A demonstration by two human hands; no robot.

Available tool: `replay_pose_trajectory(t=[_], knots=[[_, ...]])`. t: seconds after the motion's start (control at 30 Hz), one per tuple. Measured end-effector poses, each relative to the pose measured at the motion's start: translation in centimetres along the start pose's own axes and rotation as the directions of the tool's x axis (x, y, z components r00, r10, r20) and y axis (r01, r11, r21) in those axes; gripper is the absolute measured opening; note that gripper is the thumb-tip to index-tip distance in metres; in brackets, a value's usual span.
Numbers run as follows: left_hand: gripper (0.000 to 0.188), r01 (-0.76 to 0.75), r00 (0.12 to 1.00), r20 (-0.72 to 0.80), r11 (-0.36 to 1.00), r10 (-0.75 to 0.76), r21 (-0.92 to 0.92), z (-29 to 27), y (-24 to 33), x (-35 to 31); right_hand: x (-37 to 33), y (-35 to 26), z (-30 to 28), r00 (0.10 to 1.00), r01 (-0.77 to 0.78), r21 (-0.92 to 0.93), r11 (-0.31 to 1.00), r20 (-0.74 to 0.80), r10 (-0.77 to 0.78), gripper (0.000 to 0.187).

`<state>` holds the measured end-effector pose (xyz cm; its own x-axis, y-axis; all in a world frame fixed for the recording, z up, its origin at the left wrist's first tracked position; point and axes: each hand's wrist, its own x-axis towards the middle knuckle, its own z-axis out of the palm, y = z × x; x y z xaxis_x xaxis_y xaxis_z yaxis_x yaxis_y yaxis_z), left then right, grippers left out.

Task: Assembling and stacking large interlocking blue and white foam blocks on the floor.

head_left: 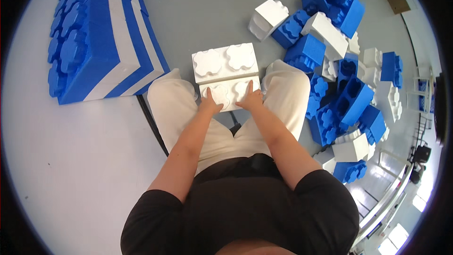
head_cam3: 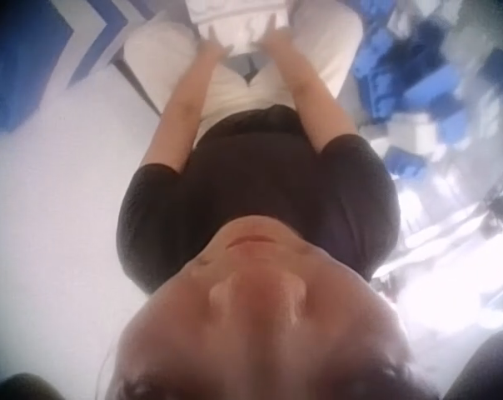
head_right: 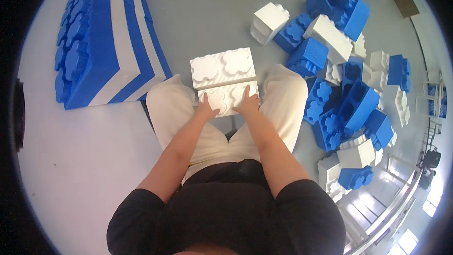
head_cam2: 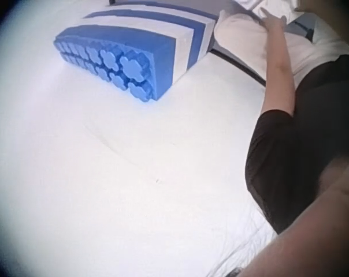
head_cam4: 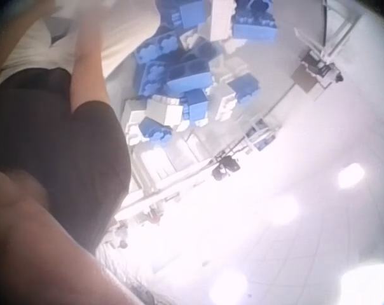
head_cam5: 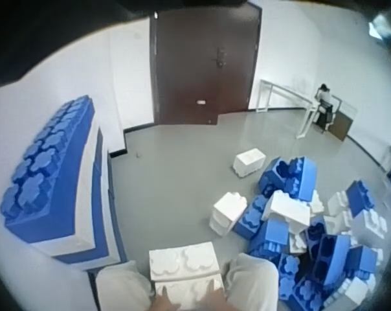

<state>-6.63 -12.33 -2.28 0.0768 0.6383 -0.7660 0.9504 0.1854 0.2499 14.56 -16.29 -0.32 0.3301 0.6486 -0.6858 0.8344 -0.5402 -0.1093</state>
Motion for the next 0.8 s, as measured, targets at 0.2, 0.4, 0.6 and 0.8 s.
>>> replay_pose_trajectory(t=[0.2, 0.4, 0.6, 0.8], knots=[[0.123, 0.01, 1.0, -0.028, 1.0, -0.01, -0.002, 1.6, -1.5, -2.2, -1.4, 0.6, 0.6, 0.997, 0.067, -0.069, 0.995, 0.045, -0.064, 0.142], [0.112, -0.014, 1.0, -0.026, 0.999, 0.015, 0.036, 1.3, -1.9, -2.6, -1.7, 1.0, 0.9, 0.996, 0.078, -0.045, 0.996, 0.037, -0.077, 0.131], [0.081, -0.008, 0.977, -0.211, 0.997, 0.024, 0.075, 0.8, -0.2, -4.2, -0.9, 1.0, 1.8, 0.997, 0.048, 0.103, 0.994, -0.065, -0.042, 0.105], [0.065, -0.269, 0.884, -0.379, 0.961, 0.274, 0.068, 0.6, 0.4, -4.3, -1.0, 0.0, 2.4, 0.896, 0.187, 0.155, 0.97, -0.432, -0.103, 0.091]])
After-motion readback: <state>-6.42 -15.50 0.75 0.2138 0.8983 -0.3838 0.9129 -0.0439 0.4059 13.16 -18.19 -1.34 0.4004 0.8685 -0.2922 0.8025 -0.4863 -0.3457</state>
